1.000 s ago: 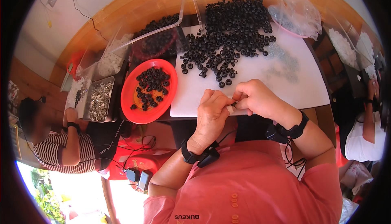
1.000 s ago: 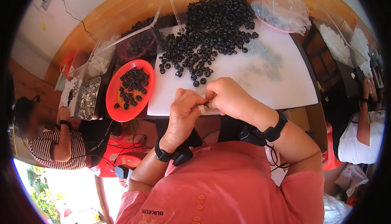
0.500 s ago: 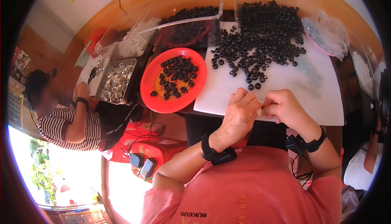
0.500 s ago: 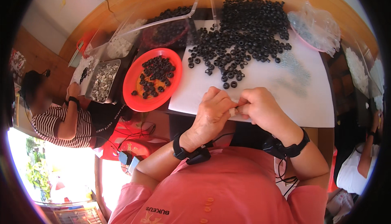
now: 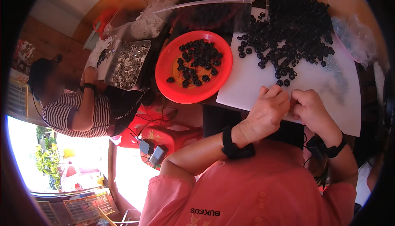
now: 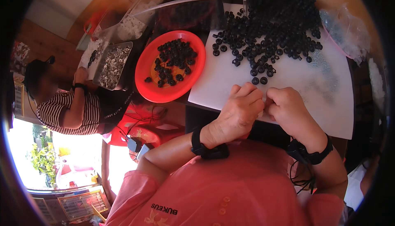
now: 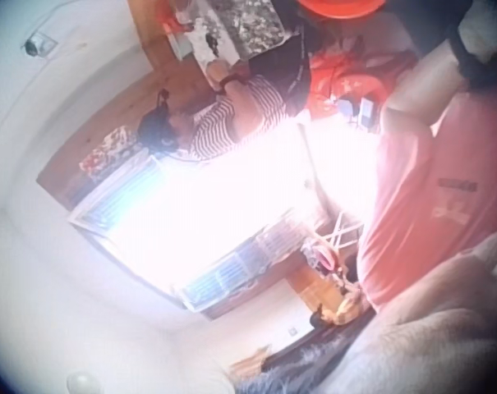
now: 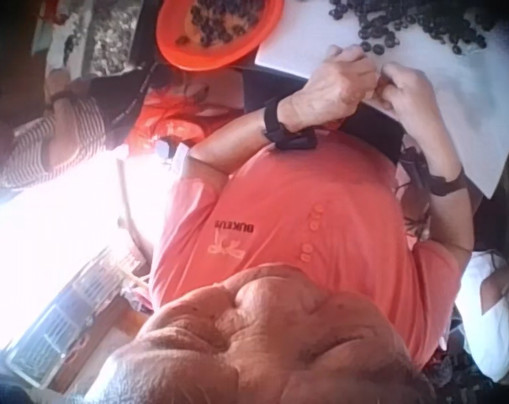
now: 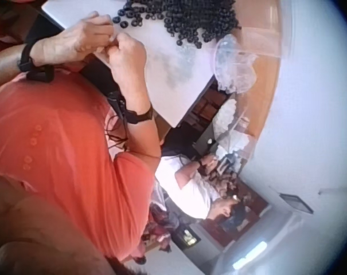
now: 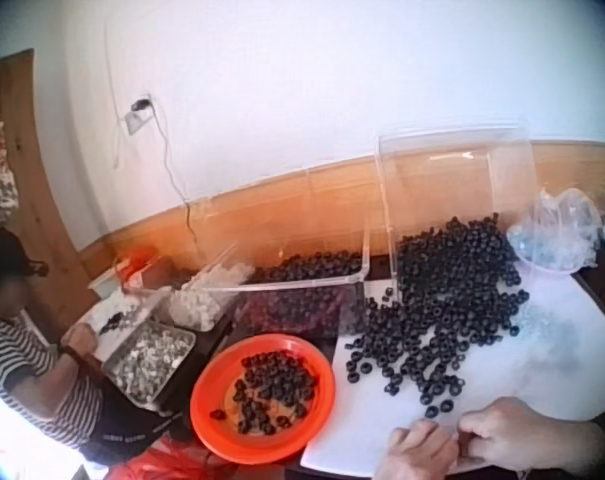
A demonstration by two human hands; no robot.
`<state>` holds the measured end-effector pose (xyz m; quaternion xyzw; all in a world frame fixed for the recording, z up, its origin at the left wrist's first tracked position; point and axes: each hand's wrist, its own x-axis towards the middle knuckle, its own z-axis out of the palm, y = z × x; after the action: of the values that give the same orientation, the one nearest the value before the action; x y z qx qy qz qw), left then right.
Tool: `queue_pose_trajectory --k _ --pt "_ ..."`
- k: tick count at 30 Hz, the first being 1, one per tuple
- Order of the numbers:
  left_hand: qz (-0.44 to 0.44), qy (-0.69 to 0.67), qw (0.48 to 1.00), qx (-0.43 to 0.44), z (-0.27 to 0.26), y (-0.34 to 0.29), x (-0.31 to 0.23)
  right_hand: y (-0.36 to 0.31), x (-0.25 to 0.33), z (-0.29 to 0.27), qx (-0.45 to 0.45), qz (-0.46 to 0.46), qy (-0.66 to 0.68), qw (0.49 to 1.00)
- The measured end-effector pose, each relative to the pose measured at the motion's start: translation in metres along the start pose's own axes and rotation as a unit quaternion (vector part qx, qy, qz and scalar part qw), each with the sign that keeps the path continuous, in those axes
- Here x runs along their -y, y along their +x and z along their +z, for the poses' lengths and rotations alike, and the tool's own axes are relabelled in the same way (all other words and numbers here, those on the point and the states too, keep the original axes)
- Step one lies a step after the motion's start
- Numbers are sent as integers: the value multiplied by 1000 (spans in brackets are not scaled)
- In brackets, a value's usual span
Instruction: Assembling small black and white plastic components by hand at a manufacturing workstation.
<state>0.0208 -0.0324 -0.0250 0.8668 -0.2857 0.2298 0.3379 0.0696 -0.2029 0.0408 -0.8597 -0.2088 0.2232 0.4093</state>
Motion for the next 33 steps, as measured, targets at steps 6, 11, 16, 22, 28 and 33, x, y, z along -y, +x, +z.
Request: queue_pose_trajectory --k 6,11,16,22,28,33 --pt "-1 2 999 -51 1 -1 -4 -10 -18 10 -79 -81 -13 993" --pt "-63 88 974 -198 -52 -3 -9 -39 -39 10 -126 -120 256 951" --pt "-202 265 925 -182 -124 -3 21 -67 -67 -23 -299 -139 252 910" --pt "-101 111 982 -118 -57 9 -8 -56 -84 -24 -483 -217 -61 846" --pt "10 3 999 -48 23 59 -39 -54 -73 -18 -492 -199 -109 840" --pt "25 113 993 -12 73 81 -24 -59 -81 -17 -489 -189 -33 851"
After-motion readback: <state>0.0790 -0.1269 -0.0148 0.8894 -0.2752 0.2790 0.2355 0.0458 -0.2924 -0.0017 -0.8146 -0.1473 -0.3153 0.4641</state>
